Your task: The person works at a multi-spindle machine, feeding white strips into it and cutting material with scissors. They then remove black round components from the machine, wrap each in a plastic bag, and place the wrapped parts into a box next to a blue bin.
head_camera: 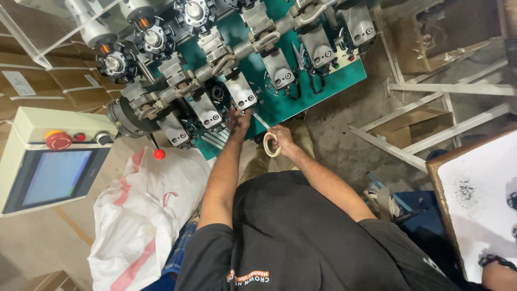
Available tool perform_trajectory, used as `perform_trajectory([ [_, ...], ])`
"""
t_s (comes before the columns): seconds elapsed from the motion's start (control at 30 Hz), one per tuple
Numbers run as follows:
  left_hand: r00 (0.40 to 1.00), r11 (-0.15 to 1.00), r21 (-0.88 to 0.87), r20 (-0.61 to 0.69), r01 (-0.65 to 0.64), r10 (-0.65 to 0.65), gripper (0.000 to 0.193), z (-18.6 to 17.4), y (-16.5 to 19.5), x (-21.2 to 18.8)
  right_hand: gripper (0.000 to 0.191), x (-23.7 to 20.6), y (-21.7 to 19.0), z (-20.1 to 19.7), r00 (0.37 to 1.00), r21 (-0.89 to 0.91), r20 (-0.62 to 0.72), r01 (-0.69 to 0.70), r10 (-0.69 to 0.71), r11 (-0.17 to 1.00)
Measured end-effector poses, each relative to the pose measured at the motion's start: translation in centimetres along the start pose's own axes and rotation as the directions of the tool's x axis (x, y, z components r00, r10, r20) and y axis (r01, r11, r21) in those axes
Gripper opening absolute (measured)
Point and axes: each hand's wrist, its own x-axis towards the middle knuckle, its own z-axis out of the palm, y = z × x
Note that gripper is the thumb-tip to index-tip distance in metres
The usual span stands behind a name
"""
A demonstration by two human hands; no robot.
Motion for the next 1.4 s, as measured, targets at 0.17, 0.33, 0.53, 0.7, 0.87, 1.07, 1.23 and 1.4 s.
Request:
perform_trajectory([
  [0.17, 0.995, 0.991, 0.103, 0.041, 0.082, -0.087, 0.084, 0.0, -0.3, 0.3, 0.009, 1.1, 0.7, -0.8, 0.99, 0.145, 0.066, -0.136, 0.127, 0.98],
  [0.33, 0.995, 0.991, 0.131, 0.098, -0.041, 0.028, 0.077, -0.4, -0.7, 0.2, 0.011, 0.6, 1.8, -0.8, 0.986, -0.054, -0.169, -0.013, 0.003, 0.998],
  [0.53, 0.592, 0.862, -0.297, 0.806, 0.411, -0.005, 0.038, 0.0, -2.8, -2.5, 0.03, -2.1, 1.6, -1.6, 0.911, -0.455, 0.291, 0.401, -0.293, 0.795],
  [0.7, 0.766, 0.846, -0.449, 0.638, 0.289, 0.076, 0.022, 0.2, -2.7, -3.4, 0.034, -1.9, 0.5, -0.9, 0.925, -0.493, 0.238, 0.379, -0.298, 0.783],
  [0.87, 0.986, 0.957, 0.236, 0.054, -0.166, 0.158, 0.037, -0.1, -1.7, -1.0, 0.019, 0.3, 1.2, 0.0, 0.988, -0.38, 0.026, 0.149, -0.151, 0.913],
  [1.07, 0.974, 0.966, 0.204, 0.126, 0.161, -0.189, 0.069, -0.7, -1.3, 0.6, 0.014, 1.5, 1.6, 0.1, 0.993, 0.055, 0.093, -0.08, 0.075, 0.995],
  [1.23, 0.976, 0.994, -0.016, 0.189, -0.107, 0.108, 0.049, -1.0, -2.0, 0.2, 0.018, 0.3, 2.3, -0.2, 0.987, -0.219, -0.122, 0.074, -0.102, 0.973],
  [1.4, 0.533, 0.891, -0.322, 0.839, 0.321, 0.111, 0.03, -1.1, -3.5, -2.1, 0.032, -1.9, 1.9, -0.8, 0.864, -0.397, 0.327, 0.494, -0.384, 0.774],
])
